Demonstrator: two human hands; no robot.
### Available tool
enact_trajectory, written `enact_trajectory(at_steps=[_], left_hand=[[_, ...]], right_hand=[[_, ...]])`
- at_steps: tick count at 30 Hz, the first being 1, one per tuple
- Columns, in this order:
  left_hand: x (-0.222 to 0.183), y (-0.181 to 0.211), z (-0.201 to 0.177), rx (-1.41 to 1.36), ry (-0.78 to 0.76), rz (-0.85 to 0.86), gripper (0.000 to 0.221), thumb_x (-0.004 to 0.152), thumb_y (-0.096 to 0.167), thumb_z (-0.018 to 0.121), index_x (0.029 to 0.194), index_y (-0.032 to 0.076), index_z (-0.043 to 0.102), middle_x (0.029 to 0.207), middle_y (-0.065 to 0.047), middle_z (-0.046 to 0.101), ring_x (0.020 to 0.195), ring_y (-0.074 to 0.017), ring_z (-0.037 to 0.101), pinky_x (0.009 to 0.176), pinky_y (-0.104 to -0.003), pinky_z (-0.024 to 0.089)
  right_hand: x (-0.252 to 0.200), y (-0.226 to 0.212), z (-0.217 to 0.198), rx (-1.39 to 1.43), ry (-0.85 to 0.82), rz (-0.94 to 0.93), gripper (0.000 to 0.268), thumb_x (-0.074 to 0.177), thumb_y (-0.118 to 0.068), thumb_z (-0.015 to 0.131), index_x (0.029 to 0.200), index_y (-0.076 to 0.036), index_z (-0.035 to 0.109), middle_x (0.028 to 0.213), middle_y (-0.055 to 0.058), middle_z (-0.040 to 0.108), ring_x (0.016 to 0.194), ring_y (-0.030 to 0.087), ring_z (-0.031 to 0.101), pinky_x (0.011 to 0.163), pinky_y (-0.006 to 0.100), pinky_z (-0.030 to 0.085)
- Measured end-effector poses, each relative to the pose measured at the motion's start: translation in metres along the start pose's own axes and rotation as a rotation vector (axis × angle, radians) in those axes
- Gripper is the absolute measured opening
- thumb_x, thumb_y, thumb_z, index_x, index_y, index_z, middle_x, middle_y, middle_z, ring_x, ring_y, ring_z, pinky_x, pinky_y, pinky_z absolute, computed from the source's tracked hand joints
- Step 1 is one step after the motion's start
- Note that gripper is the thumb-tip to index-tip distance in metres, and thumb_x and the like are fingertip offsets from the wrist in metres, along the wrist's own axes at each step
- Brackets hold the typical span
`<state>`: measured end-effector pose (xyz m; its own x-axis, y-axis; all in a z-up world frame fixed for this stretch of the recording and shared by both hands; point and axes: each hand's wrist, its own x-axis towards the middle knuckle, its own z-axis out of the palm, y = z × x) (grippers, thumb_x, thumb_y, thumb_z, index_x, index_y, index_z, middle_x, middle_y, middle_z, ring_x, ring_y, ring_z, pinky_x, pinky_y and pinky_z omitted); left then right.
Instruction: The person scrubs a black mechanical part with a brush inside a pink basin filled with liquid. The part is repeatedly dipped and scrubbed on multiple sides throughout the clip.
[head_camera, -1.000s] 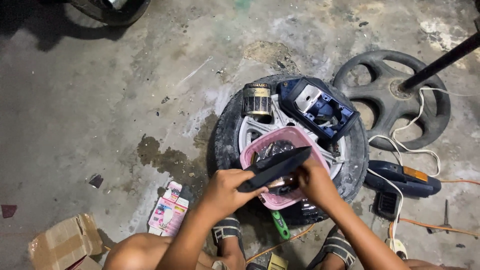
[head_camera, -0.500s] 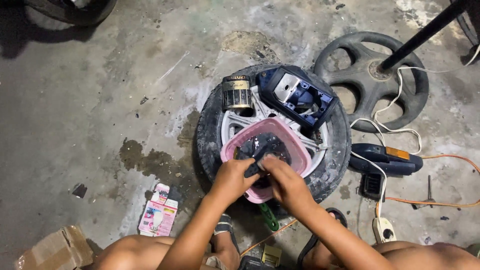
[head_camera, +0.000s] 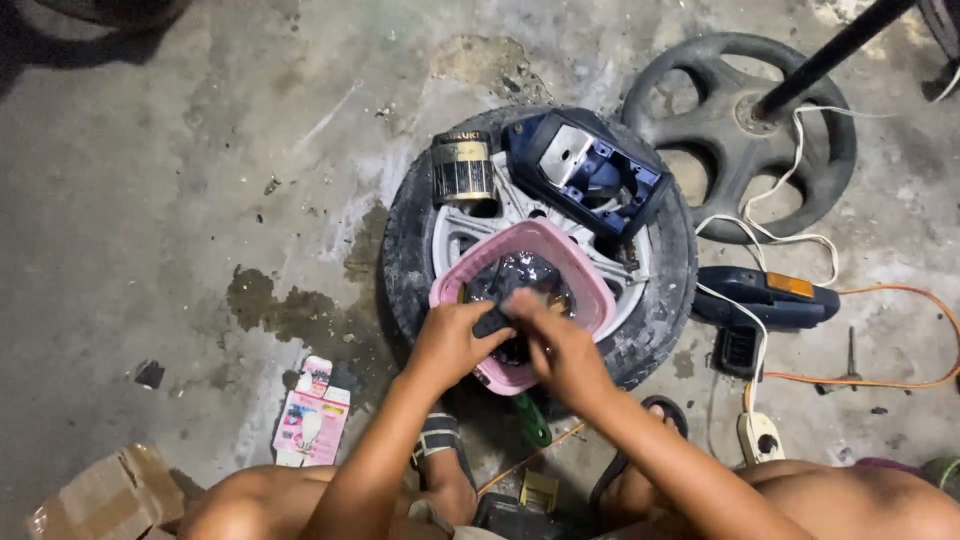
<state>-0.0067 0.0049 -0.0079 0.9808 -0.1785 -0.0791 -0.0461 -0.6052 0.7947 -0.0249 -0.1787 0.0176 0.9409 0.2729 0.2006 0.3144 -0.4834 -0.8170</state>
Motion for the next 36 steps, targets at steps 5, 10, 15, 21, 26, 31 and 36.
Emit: enact_trajectory(at_steps=[5, 10, 15, 21, 26, 31, 36], left_hand=[[0.002, -0.01, 0.004, -0.014, -0.003, 0.035, 0.028, 0.076, 0.021, 0.087, 0.096, 0.005, 0.078, 0.081, -0.019, 0.077, 0.083, -0.0381, 0.076, 0.067, -0.042, 0.06], [0.011, -0.013, 0.002, -0.045, 0.03, 0.09, 0.037, 0.08, 0.026, 0.087, 0.101, -0.003, 0.077, 0.091, -0.025, 0.077, 0.087, -0.0422, 0.076, 0.073, -0.045, 0.061], [-0.002, -0.002, 0.003, -0.061, 0.003, 0.06, 0.041, 0.083, 0.027, 0.085, 0.106, -0.005, 0.077, 0.097, -0.028, 0.077, 0.094, -0.0433, 0.075, 0.079, -0.049, 0.061], [0.007, -0.001, 0.0, -0.073, 0.004, 0.072, 0.027, 0.078, 0.021, 0.085, 0.096, 0.002, 0.078, 0.085, -0.022, 0.077, 0.087, -0.0409, 0.076, 0.072, -0.045, 0.061], [-0.018, -0.007, 0.007, -0.059, -0.043, -0.043, 0.031, 0.076, 0.022, 0.087, 0.1, 0.004, 0.079, 0.088, -0.019, 0.078, 0.089, -0.0363, 0.076, 0.076, -0.043, 0.062], [-0.001, 0.008, -0.005, -0.095, 0.015, 0.002, 0.032, 0.073, 0.022, 0.088, 0.095, 0.0, 0.078, 0.08, -0.021, 0.077, 0.081, -0.0398, 0.076, 0.065, -0.04, 0.06], [0.0, -0.007, 0.005, -0.054, 0.038, 0.016, 0.025, 0.074, 0.029, 0.088, 0.09, 0.012, 0.08, 0.075, -0.01, 0.078, 0.076, -0.0283, 0.077, 0.06, -0.033, 0.057]], right_hand=[[0.003, 0.027, 0.004, -0.035, -0.009, 0.054, 0.04, 0.088, 0.004, 0.058, 0.123, -0.008, 0.073, 0.123, 0.02, 0.074, 0.119, 0.038, 0.066, 0.103, 0.051, 0.051], [0.014, 0.061, 0.008, -0.114, -0.019, 0.124, 0.042, 0.088, 0.002, 0.057, 0.126, -0.009, 0.071, 0.121, 0.018, 0.075, 0.118, 0.036, 0.067, 0.106, 0.05, 0.05], [0.014, 0.049, 0.001, -0.075, -0.012, 0.154, 0.04, 0.091, 0.003, 0.056, 0.127, -0.008, 0.071, 0.125, 0.02, 0.073, 0.121, 0.039, 0.065, 0.108, 0.051, 0.048], [0.021, 0.066, 0.004, -0.121, 0.022, 0.065, 0.039, 0.091, 0.004, 0.055, 0.124, -0.006, 0.072, 0.12, 0.023, 0.073, 0.115, 0.041, 0.067, 0.103, 0.052, 0.051], [-0.012, 0.053, 0.018, -0.091, -0.059, 0.155, 0.044, 0.091, 0.0, 0.057, 0.129, -0.017, 0.072, 0.127, 0.015, 0.073, 0.118, 0.034, 0.067, 0.106, 0.048, 0.049], [0.024, 0.083, -0.003, -0.218, -0.049, 0.277, 0.033, 0.094, -0.006, 0.058, 0.122, -0.016, 0.074, 0.116, 0.013, 0.078, 0.11, 0.036, 0.072, 0.098, 0.048, 0.055], [0.02, 0.082, -0.012, -0.223, 0.042, 0.301, 0.025, 0.093, -0.02, 0.069, 0.117, -0.025, 0.077, 0.105, 0.005, 0.08, 0.103, 0.031, 0.073, 0.09, 0.044, 0.058]])
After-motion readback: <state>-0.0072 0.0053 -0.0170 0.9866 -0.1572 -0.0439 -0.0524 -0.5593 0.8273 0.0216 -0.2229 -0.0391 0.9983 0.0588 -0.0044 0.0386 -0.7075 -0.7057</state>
